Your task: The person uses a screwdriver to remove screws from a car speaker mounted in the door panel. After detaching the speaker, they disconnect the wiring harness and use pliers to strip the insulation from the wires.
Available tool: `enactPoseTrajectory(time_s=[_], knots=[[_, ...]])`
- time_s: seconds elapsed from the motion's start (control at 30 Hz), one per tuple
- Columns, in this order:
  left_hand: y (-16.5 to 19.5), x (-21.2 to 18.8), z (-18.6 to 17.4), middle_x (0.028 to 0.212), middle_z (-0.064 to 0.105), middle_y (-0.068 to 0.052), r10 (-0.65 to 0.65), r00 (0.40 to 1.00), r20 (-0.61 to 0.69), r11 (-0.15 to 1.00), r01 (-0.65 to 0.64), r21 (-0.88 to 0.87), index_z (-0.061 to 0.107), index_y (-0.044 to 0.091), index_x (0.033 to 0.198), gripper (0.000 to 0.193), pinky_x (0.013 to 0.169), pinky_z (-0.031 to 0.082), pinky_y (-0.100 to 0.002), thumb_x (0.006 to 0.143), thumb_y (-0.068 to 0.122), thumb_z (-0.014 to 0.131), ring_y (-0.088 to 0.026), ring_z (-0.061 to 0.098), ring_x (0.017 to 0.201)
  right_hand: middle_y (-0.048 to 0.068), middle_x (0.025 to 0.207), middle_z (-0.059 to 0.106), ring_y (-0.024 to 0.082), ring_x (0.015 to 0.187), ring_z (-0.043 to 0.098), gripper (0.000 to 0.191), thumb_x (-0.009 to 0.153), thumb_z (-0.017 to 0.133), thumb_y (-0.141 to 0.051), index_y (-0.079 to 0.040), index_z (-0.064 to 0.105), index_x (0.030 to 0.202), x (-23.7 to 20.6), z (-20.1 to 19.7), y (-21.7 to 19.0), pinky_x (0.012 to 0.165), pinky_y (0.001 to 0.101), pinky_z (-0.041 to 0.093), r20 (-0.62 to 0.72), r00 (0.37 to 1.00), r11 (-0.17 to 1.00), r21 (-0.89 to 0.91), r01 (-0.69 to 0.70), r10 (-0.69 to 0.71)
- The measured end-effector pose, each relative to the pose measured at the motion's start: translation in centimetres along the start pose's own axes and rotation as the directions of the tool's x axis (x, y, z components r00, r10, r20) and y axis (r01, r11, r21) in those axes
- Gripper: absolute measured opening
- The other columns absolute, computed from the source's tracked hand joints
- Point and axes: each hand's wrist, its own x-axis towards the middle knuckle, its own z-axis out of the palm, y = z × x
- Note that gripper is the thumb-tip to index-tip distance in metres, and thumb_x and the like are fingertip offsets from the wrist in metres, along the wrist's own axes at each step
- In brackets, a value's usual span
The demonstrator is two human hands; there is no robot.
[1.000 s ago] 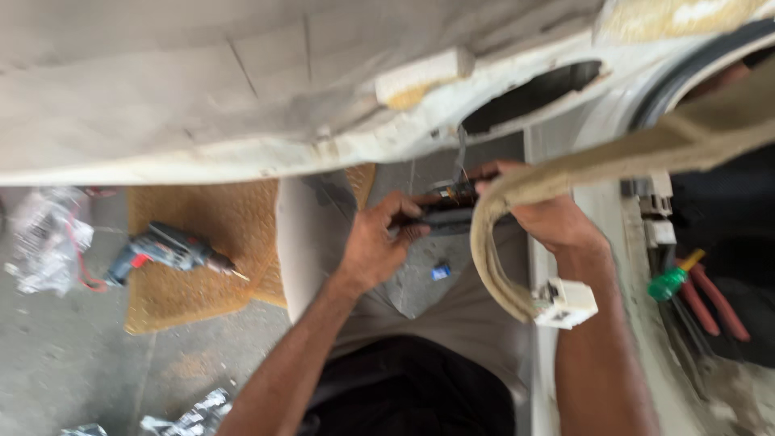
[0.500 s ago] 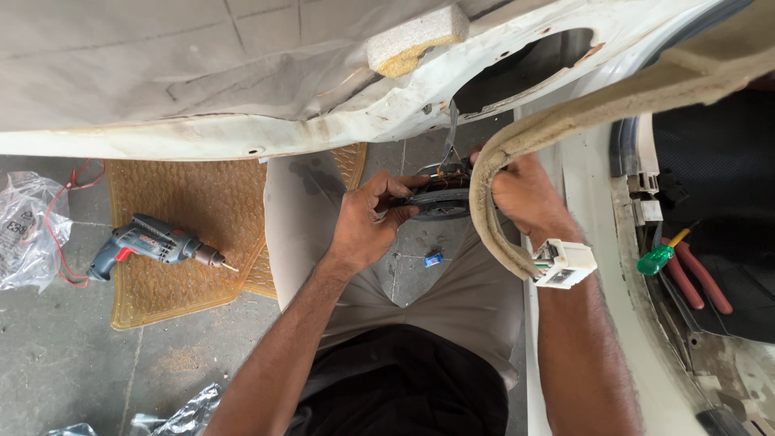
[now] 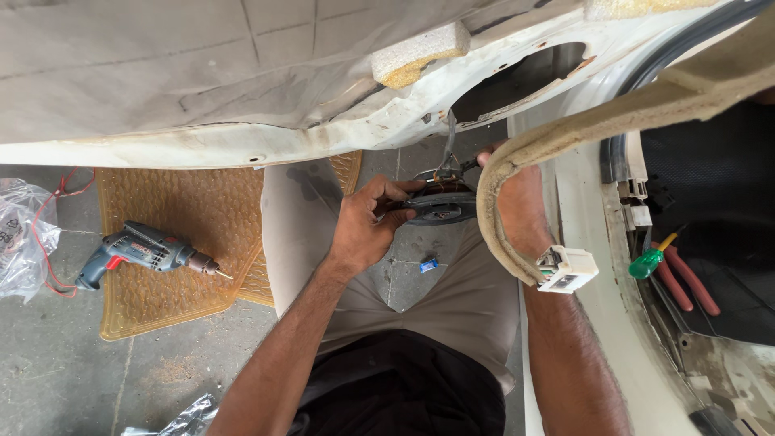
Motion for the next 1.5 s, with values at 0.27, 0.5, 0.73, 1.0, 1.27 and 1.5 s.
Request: enactPoseTrajectory(time_s=[0.27, 0.5, 0.73, 1.0, 1.27, 1.5], knots=[[0.2, 0.3, -0.2, 0.126, 0.074, -0.012, 0.037, 0.999, 0.021, 0.998, -0.038, 0.047, 0.056, 0.003, 0.095, 0.021, 0.091, 0.061, -0.034, 0.088, -0.008, 0.072, -0.021, 0.074, 0.113, 0.011, 0.094, 0.066, 0.023, 0.086, 0.066, 0.012, 0.103, 0.058, -0.013, -0.004, 0.066, 0.107, -0.6, -0.8, -0.1, 0.073, 0.0369, 0.052, 0.017, 0.984, 0.881, -0.443, 0.167, -0.178], [1.1, -0.1, -1.8, 0.124, 0.076, -0.011, 0.040, 0.999, 0.003, 0.998, -0.040, 0.041, 0.059, 0.002, 0.098, 0.020, 0.091, 0.063, -0.034, 0.087, -0.010, 0.071, -0.021, 0.076, 0.109, 0.021, 0.109, 0.071, 0.039, 0.098, 0.069, 0.013, 0.103, 0.063, -0.003, 0.000, 0.072, 0.112, 3.1, -7.3, -2.2, 0.083, 0.0497, 0.055, 0.105, 0.803, 0.372, -0.846, 0.382, -0.587], [1.3, 0.1, -0.6, 0.125, 0.075, -0.010, -0.035, 0.999, 0.003, 0.998, 0.035, 0.051, 0.056, 0.001, 0.095, 0.019, 0.091, 0.066, -0.033, 0.087, -0.008, 0.071, -0.020, 0.076, 0.110, 0.023, 0.100, 0.074, 0.038, 0.097, 0.073, 0.019, 0.097, 0.060, -0.003, -0.003, 0.073, 0.111, 3.3, -9.3, -0.4, 0.086, 0.0479, 0.059, 0.229, 0.889, 0.534, -0.731, 0.426, -0.396], [1.2, -0.4, -1.1, 0.124, 0.075, -0.011, -0.014, 1.000, 0.022, 1.000, 0.014, 0.022, 0.057, 0.003, 0.094, 0.019, 0.093, 0.060, -0.034, 0.088, -0.006, 0.072, -0.019, 0.074, 0.112, 0.024, 0.101, 0.072, 0.040, 0.094, 0.072, 0.013, 0.102, 0.058, 0.001, 0.003, 0.069, 0.108, 4.6, -7.2, 3.2, 0.081, 0.0490, 0.059, 0.201, 0.948, 0.545, -0.780, 0.307, -0.246], [1.5, -0.7, -0.8, 0.123, 0.075, -0.011, 0.065, 0.998, -0.001, 0.994, -0.064, 0.083, 0.056, 0.002, 0.095, 0.020, 0.093, 0.060, -0.035, 0.087, -0.008, 0.071, -0.021, 0.075, 0.112, 0.018, 0.108, 0.072, 0.029, 0.106, 0.068, 0.032, 0.087, 0.056, 0.006, 0.000, 0.069, 0.115, 3.0, -5.8, -0.6, 0.089, 0.0434, 0.055, 0.382, 0.859, 0.732, -0.466, 0.497, -0.340], [1.5, -0.6, -1.1, 0.123, 0.076, -0.010, 0.051, 0.999, -0.007, 0.991, -0.050, 0.125, 0.057, 0.001, 0.097, 0.019, 0.091, 0.061, -0.035, 0.088, -0.010, 0.070, -0.021, 0.076, 0.109, 0.008, 0.110, 0.072, 0.020, 0.096, 0.070, 0.028, 0.100, 0.061, -0.020, -0.015, 0.070, 0.125, -0.5, -2.0, -5.8, 0.083, 0.0363, 0.059, 0.533, 0.843, 0.752, -0.527, 0.396, -0.071]])
